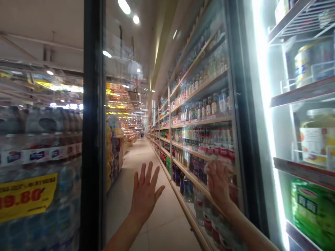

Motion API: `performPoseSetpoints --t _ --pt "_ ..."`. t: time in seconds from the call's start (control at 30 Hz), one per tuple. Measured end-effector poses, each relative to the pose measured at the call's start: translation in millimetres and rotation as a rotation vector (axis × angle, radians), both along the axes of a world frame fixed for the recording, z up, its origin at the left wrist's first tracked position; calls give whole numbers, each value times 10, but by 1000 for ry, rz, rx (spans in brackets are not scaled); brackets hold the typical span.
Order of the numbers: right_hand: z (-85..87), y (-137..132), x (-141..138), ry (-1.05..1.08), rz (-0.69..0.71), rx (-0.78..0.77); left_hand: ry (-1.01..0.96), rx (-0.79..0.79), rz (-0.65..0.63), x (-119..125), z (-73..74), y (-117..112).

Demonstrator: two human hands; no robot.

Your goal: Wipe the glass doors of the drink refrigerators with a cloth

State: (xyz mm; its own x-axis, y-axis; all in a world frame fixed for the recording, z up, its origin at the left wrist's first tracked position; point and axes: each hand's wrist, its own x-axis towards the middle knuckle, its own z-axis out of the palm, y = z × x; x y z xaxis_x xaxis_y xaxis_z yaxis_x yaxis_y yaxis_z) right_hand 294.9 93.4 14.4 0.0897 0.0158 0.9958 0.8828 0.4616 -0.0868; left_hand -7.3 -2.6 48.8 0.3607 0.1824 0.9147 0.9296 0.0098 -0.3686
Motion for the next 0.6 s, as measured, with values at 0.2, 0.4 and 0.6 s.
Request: performPoseSetpoints --t 0.2,0.4,0.6 --pt "1450 115 -110 621 49 14 -129 55 32 -242 902 -14" --pt "1851 -120 -861 -255 173 60 -92 7 101 -345 1521 -23" --pt "2410 -91 -288 306 156 23 -127 28 113 -501 1598 -69"
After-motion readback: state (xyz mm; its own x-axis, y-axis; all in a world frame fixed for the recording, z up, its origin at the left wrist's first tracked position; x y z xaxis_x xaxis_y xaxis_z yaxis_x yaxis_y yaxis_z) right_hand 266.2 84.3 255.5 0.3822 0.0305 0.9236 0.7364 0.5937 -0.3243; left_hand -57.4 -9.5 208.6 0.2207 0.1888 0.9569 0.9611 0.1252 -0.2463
